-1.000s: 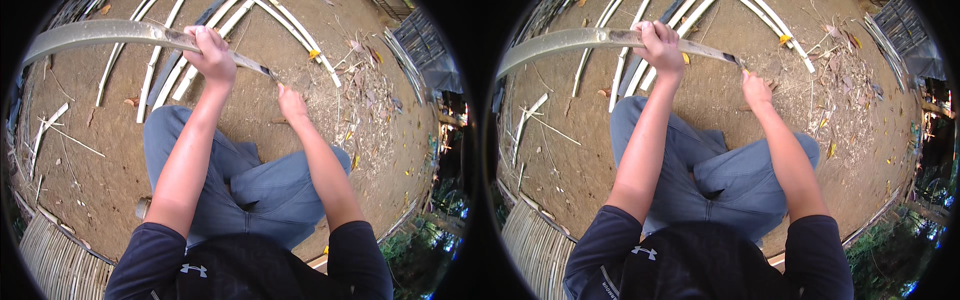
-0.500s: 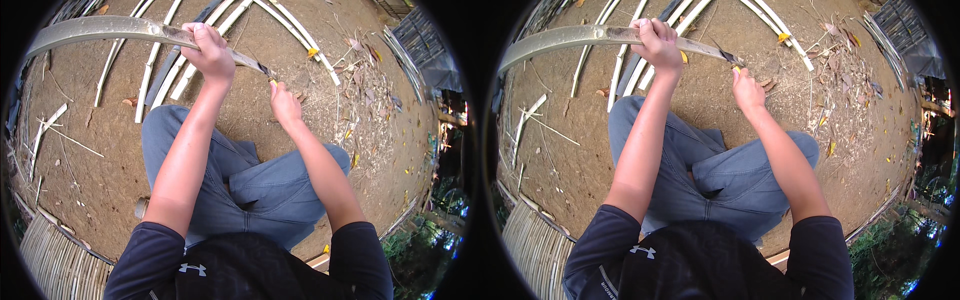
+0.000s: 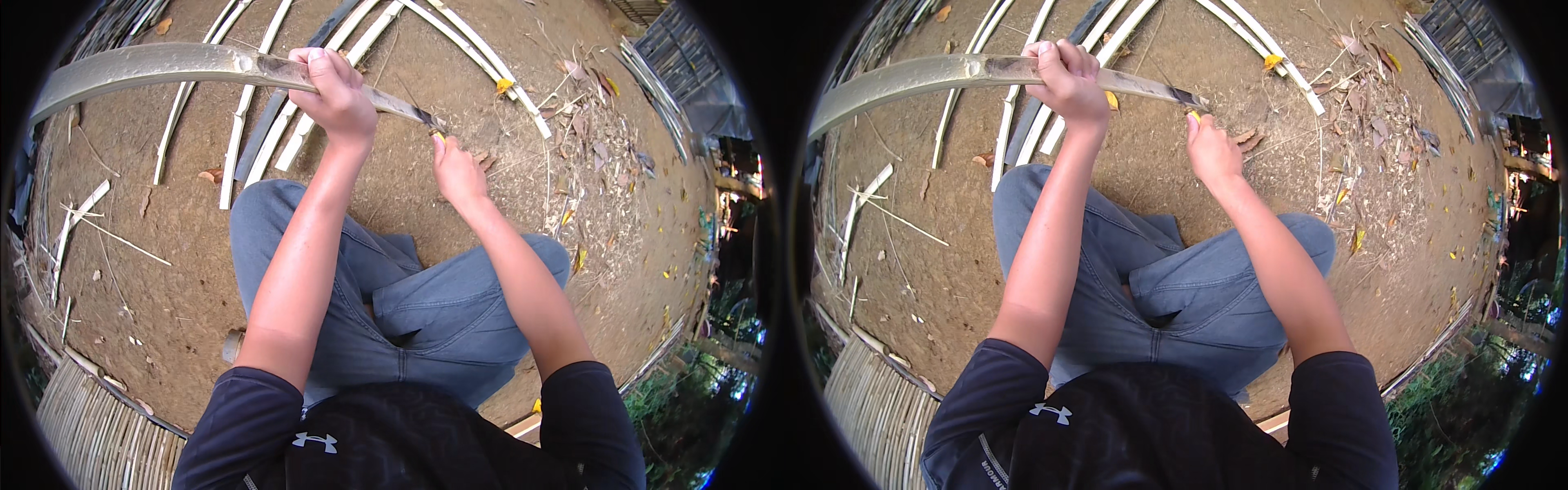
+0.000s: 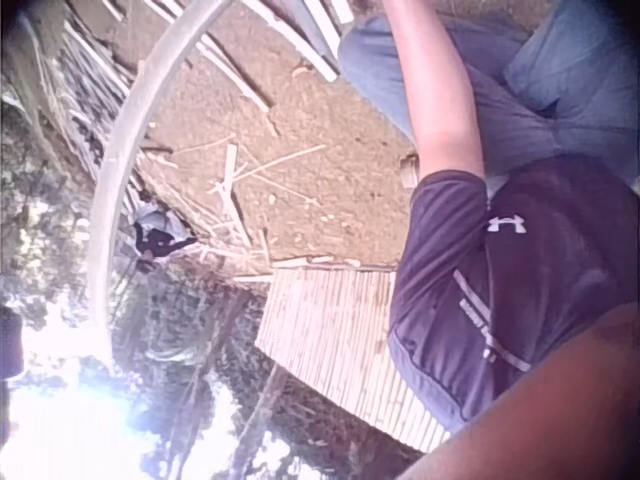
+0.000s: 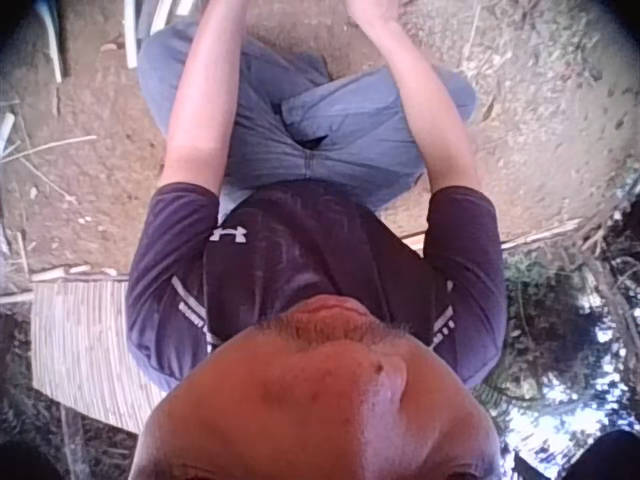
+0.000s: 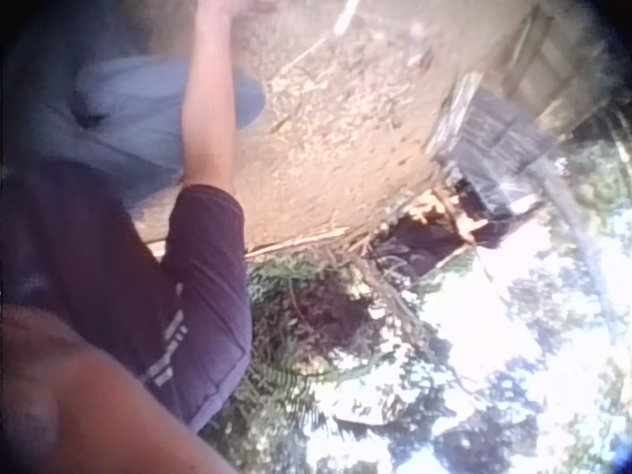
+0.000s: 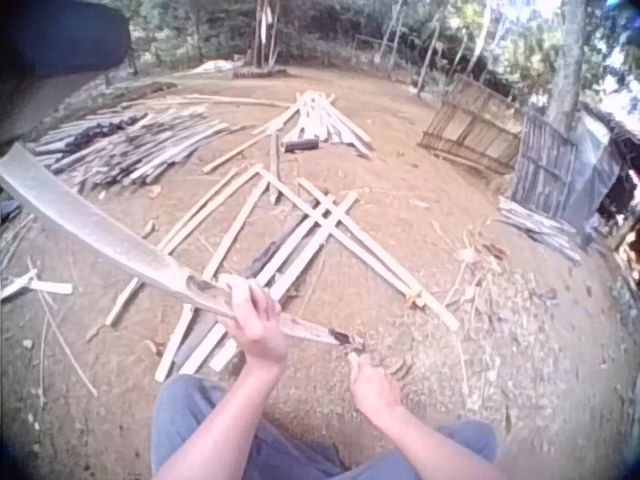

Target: The person sits on the ground and uses a knife to shave the nodes and surface of a long bamboo pole, rotating it to reach different sides.

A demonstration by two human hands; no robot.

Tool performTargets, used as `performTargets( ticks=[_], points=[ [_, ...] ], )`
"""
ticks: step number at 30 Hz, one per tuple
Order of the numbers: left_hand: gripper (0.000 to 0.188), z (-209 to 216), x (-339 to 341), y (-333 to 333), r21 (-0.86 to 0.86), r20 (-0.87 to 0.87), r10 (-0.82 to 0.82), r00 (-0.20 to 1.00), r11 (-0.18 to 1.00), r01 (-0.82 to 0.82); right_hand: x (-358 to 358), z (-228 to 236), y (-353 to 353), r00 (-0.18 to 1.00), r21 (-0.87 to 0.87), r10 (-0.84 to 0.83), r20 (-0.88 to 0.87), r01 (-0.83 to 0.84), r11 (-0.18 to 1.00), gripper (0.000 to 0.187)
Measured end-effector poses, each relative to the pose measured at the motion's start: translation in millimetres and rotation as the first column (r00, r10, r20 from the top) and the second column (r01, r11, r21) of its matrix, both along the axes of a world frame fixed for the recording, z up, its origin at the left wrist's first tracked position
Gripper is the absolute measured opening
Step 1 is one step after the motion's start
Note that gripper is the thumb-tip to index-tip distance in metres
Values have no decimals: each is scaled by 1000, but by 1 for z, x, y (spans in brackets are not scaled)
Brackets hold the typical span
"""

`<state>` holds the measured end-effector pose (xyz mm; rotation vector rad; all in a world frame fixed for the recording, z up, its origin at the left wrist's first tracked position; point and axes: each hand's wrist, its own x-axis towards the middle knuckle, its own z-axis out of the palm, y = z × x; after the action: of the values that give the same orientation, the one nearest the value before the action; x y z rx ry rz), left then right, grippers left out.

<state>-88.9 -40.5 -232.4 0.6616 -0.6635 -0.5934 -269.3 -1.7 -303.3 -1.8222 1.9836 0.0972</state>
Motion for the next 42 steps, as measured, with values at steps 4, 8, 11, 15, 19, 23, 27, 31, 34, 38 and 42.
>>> performTargets(
  ticks=[4, 8, 11, 15, 19, 23, 27, 31, 34, 38, 42],
  points=[
    [17, 1, -3, -2, -4, 23, -68, 997, 998, 68, -63, -71, -13, 985, 106, -135, -107, 146, 984, 57],
    [17, -1, 1, -2, -18, 39, -28, 999, 999, 28, -46, -55, -19, 979, 123, -56, -194, 81, 989, 55],
    [17, -1, 1, -2, -9, 33, -1, 999, 1000, 1, -43, -57, -7, 984, 42, -88, -158, 96, 995, 56],
    [17, 0, 2, 0, -9, 28, -7, 1000, 1000, 7, -9, -12, -2, 998, 38, -19, -54, 21, 999, 54],
    [16, 0, 2, -2, -8, 20, -5, 1000, 1000, 5, -31, -42, -11, 996, 21, 24, -85, -22, 1000, 53],
    [15, -1, 2, 1, 4, 6, -18, 1000, 1000, 18, -46, -75, -17, 969, 95, -137, -206, 159, 983, 54],
    [16, 0, 3, 1, 15, 18, -5, 1000, 1000, 5, -45, -59, -18, 980, 91, -65, -186, 83, 992, 56],
    [16, -1, 4, 2, 15, 22, -1, 1000, 1000, 1, -21, -21, -8, 992, 64, 15, -122, -7, 998, 58],
    [17, 0, 3, 0, 17, 46, 24, 999, 1000, -25, -22, -22, -13, 994, 66, 31, -106, -24, 998, 59],
    [18, 1, -2, 2, 15, 57, -11, 998, 1000, 10, -58, -67, -27, 978, 114, -25, -209, 50, 992, 58],
    [21, -5, 4, -1, 4, 36, -3, 999, 1000, 3, -50, -45, -27, 982, 191, 37, -183, -2, 982, 58]
  ],
)
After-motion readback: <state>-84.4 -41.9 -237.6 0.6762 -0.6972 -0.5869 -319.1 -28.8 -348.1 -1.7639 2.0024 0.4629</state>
